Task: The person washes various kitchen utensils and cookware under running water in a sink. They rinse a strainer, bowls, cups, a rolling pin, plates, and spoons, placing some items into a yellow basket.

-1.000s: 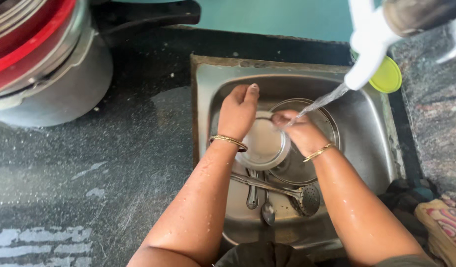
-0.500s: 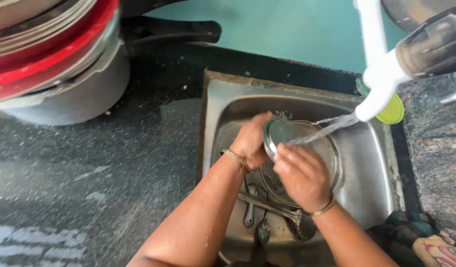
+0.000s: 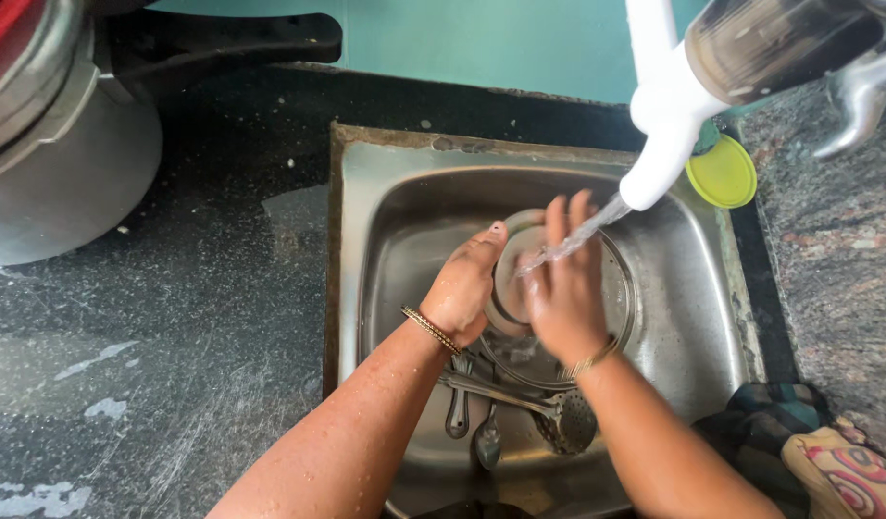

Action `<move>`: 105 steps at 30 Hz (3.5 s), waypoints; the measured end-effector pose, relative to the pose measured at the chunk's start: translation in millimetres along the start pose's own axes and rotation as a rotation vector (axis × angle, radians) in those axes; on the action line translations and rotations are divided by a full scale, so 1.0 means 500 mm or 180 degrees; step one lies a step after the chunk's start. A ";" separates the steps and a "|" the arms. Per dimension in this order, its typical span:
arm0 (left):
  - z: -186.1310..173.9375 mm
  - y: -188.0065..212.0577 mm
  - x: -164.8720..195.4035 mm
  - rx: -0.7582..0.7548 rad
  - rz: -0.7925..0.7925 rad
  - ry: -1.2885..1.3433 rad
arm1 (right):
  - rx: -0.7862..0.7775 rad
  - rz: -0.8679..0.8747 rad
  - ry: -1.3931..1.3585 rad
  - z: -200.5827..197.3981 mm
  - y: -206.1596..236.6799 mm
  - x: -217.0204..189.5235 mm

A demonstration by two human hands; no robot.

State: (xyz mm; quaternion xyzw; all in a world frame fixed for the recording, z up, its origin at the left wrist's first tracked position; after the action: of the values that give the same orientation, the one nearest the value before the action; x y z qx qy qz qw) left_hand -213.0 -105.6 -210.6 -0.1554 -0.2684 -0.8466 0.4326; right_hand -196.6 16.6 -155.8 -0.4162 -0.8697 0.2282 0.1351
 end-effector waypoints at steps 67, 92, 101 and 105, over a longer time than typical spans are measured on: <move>0.019 0.021 0.013 -0.0778 -0.0217 0.0273 | -0.0554 -0.0781 -0.0233 -0.058 -0.049 -0.101; -0.093 -0.011 -0.061 -0.1064 0.2701 -0.5498 | 0.1437 0.1144 -0.0836 -0.630 0.191 0.276; -0.146 -0.051 -0.093 -0.0475 0.0257 -0.6472 | 0.1056 0.3484 0.0487 -0.789 0.451 0.700; -0.170 -0.063 -0.094 -0.0090 -0.0568 -0.6107 | -0.0084 0.3253 0.1837 -0.732 0.475 0.795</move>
State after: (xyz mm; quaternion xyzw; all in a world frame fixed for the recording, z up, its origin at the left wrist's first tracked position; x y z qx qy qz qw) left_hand -214.0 -110.1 -312.6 -0.7656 -0.5084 -0.3922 -0.0388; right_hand -129.2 563.3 55.7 -0.8297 -0.4895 0.1310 0.2341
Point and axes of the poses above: each hand's wrist, its own y-axis away from the middle knuckle, its own z-axis out of the palm, x = y × z, the point moved 5 cm from there along -y, towards the middle knuckle, and after that the axes turned 12 degrees about -z, right-handed, at the moved point
